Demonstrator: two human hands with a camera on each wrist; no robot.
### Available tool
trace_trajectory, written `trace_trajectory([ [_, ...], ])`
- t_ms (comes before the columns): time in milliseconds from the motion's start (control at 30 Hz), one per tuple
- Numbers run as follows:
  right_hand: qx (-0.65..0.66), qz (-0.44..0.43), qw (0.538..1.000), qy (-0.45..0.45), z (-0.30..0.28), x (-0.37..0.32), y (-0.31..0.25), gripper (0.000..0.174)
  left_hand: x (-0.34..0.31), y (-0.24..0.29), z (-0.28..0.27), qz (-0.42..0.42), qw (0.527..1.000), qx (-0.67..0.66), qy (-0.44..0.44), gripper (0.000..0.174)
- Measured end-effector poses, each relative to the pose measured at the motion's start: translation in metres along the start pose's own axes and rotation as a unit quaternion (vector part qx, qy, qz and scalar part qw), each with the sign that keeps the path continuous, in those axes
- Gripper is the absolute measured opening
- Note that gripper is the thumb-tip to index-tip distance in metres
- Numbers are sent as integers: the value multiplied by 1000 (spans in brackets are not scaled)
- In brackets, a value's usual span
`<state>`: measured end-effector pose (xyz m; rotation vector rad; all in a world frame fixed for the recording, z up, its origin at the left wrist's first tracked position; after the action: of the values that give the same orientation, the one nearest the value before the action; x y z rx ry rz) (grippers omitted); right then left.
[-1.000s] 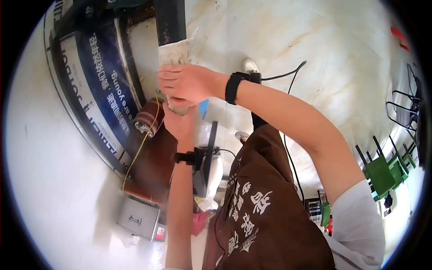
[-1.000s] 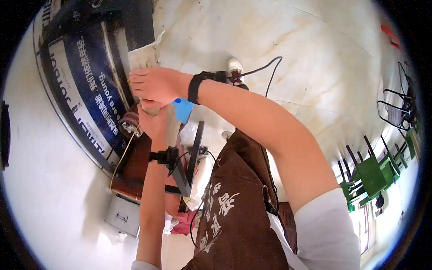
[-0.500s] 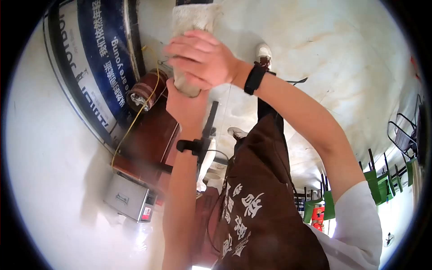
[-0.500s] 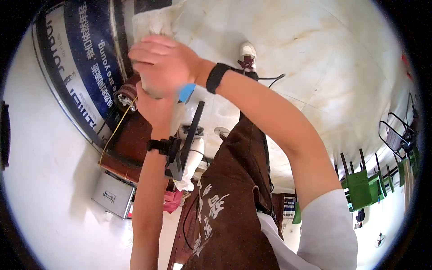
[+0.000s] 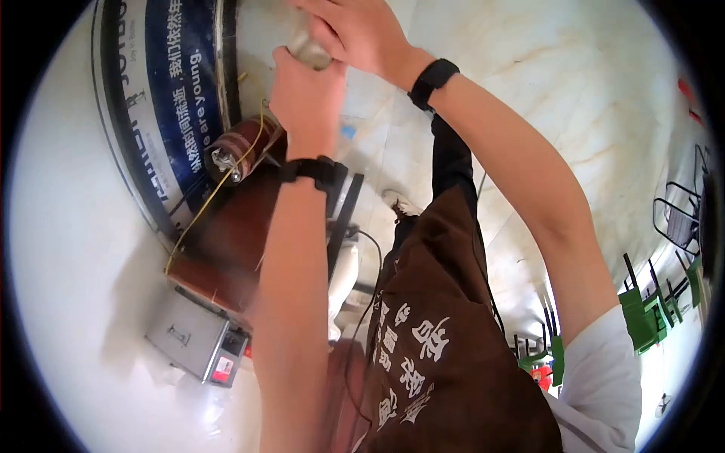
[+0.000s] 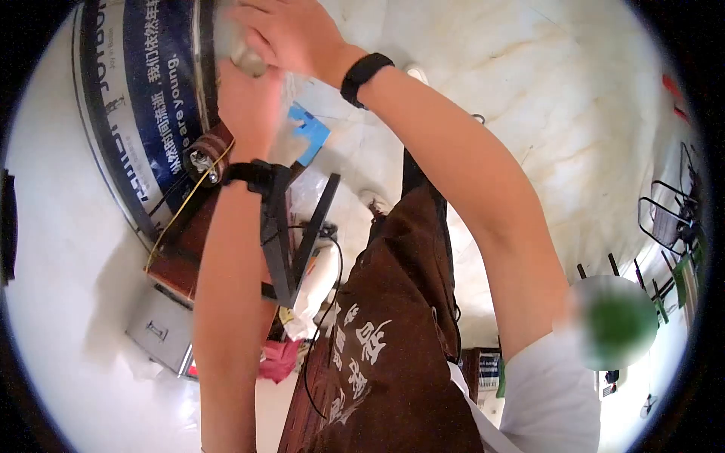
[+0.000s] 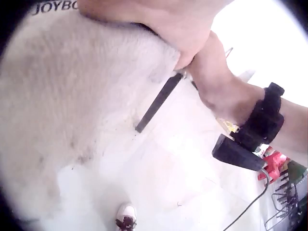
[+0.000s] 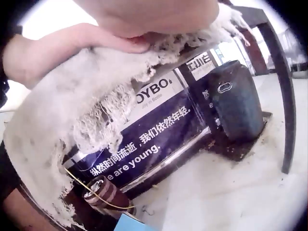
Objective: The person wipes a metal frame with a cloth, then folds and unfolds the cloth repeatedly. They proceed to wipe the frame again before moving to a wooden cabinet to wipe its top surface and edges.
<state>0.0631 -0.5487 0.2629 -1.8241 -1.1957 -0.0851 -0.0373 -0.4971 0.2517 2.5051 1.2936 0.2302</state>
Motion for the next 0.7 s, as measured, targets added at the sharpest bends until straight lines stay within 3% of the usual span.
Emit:
trace_trajectory([
  [33,-5,33,998,-62,1,-2,-4,56,-2,-5,-1,3,1000,-15,6,69],
  [100,-19,94,981,-167,3,-16,-20,63,-17,-26,2,29,996,43,-68,64],
  [133,-29,114,974,-196,5,-27,-30,66,-36,-41,-6,28,998,31,-56,64],
  [167,-38,94,975,-196,13,-42,-51,66,-60,-48,-18,79,996,30,0,62],
  [200,-63,57,996,-21,8,-62,-70,49,-86,-61,-32,123,990,35,59,60],
  [233,-67,15,987,148,0,-91,-96,36,-116,-85,-38,140,988,40,60,60],
  [267,-62,14,990,125,15,-116,-123,39,-141,-113,-49,140,986,52,73,61],
  [333,-40,22,998,43,40,-158,-185,51,-194,-166,-81,103,989,103,17,67],
  [400,-42,31,999,-8,61,-210,-245,67,-243,-217,-105,92,992,80,44,71],
  [433,-14,56,997,-49,68,-234,-272,75,-267,-241,-118,77,993,64,65,64],
  [467,22,139,982,-129,81,-260,-290,82,-288,-261,-129,72,993,44,88,56],
  [533,14,124,968,-217,95,-300,-341,82,-329,-309,-125,34,997,69,22,51],
  [600,20,138,944,-299,108,-328,-376,84,-358,-329,-153,38,990,115,68,51],
  [667,16,118,936,-330,104,-334,-409,82,-381,-346,-172,24,990,122,60,58],
  [700,25,101,922,-372,113,-355,-402,72,-395,-351,-175,6,989,124,79,58],
])
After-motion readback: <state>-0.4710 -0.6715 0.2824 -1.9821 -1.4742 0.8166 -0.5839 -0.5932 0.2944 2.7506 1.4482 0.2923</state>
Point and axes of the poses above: each hand's wrist, its own x-axis towards the middle knuckle, its own z-axis out of the palm, y = z × x, the point moved 9 cm from there along x, towards the middle knuckle, and after that the axes turned 13 degrees about y, right-handed, at the moved point
